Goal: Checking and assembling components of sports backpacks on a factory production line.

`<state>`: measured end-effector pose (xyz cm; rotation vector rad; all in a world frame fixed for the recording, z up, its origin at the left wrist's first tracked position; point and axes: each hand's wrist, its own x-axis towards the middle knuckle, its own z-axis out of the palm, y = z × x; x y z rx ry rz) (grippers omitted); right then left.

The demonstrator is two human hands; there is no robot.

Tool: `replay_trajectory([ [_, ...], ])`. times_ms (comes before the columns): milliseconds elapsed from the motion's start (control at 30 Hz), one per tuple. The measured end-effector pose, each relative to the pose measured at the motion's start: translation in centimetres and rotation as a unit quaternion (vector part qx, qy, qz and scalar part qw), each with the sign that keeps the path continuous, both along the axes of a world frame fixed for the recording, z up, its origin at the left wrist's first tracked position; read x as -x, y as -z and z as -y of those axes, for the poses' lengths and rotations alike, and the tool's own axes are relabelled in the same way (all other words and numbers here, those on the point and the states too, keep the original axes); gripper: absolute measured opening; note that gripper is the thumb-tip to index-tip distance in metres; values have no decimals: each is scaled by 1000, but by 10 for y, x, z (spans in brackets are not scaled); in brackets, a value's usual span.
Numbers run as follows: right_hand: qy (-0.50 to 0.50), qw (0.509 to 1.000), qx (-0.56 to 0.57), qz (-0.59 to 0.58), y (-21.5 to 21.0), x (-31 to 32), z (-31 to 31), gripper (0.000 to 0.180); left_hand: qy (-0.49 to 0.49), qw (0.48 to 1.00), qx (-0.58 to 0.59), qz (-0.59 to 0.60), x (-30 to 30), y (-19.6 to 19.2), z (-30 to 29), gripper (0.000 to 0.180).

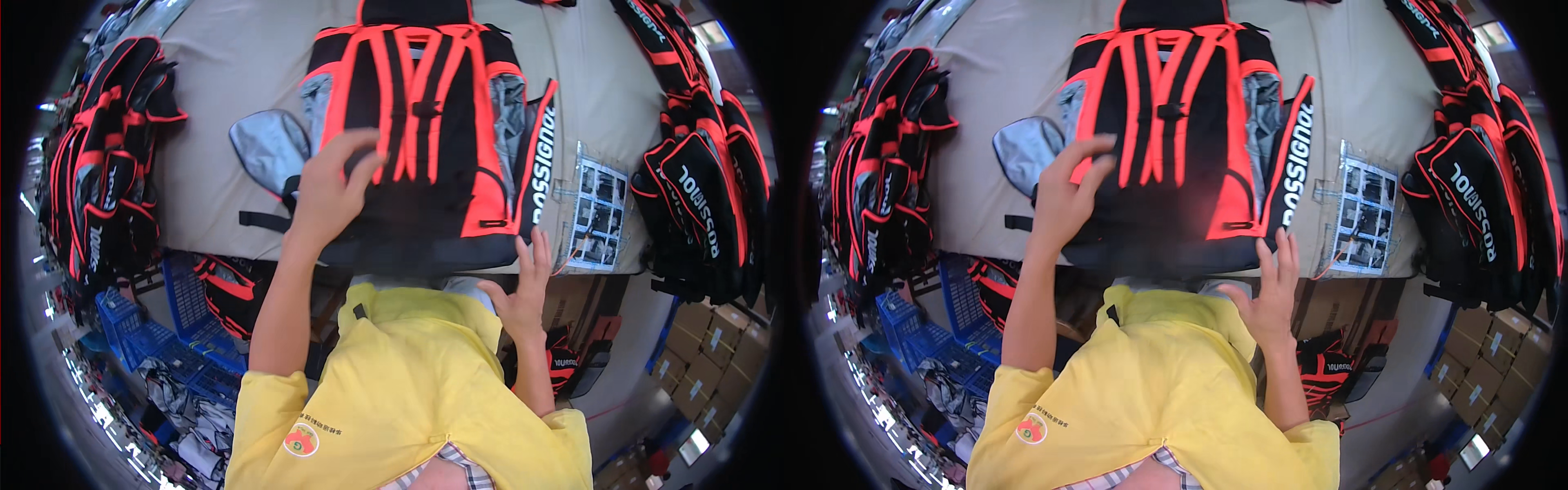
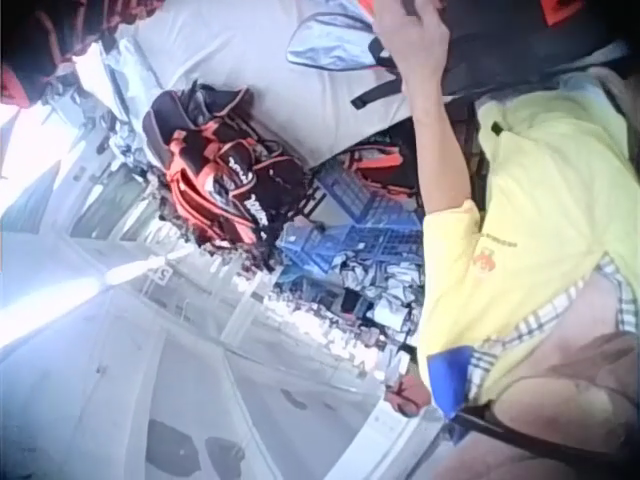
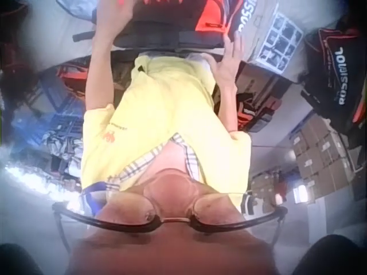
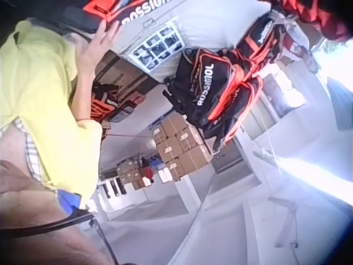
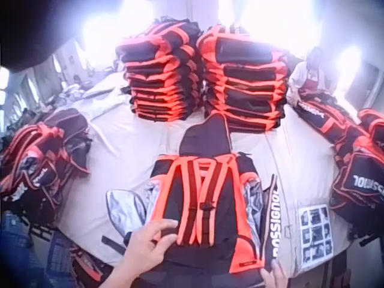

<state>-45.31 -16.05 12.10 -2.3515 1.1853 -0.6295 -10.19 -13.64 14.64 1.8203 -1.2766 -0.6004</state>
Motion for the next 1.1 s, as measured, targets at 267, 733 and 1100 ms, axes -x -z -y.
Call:
replay_trajectory([
  [267, -45, 988, 66, -132, 93, -10, -1, 61, 120, 950, -80, 277, -20, 76, -159, 82],
  [733, 142, 989, 22, 32, 89, -12, -59, 77, 142, 879, 6, 455, 55, 105, -121, 48],
  [1100, 161, 560, -614, 532, 118, -37, -80, 46, 297, 926, -185, 141, -25, -70, 60, 41],
])
